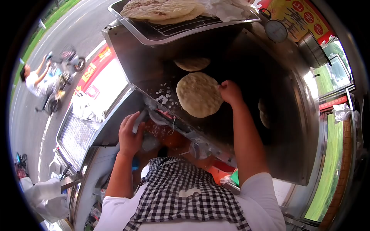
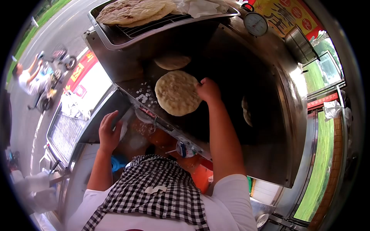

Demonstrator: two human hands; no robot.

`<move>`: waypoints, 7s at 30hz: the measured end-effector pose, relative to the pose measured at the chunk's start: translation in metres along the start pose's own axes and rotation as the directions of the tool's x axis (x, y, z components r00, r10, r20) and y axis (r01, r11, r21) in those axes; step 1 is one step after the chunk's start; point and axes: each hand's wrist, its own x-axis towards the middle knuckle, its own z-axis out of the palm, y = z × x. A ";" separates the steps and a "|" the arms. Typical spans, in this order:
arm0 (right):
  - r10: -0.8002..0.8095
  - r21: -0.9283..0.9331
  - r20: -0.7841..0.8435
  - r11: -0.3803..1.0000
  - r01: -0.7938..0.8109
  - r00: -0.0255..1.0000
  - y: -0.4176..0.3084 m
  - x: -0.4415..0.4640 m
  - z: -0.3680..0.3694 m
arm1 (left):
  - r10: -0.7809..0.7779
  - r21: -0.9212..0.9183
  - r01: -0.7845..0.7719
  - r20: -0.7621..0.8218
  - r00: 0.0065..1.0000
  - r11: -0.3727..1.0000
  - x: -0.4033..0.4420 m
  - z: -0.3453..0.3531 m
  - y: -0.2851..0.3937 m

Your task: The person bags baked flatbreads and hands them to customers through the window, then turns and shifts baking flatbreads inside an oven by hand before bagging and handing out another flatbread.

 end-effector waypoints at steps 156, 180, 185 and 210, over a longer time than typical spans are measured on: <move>-0.192 0.483 -0.352 0.801 0.353 0.916 0.053 -0.271 0.023 | 0.118 0.350 -0.478 0.696 0.708 0.806 0.150 0.172 0.088; -0.113 0.535 -0.312 0.799 0.273 0.943 0.066 -0.282 0.037 | 0.149 0.225 -0.313 0.542 0.827 0.923 0.122 0.180 0.124; -0.148 0.551 -0.297 0.781 0.296 0.943 0.058 -0.280 0.037 | 0.264 0.211 -0.448 0.568 0.779 0.869 0.112 0.200 0.123; -0.240 0.539 -0.281 0.762 0.359 0.929 0.067 -0.279 0.034 | 0.496 0.045 -0.585 0.480 0.723 0.809 0.027 0.156 0.139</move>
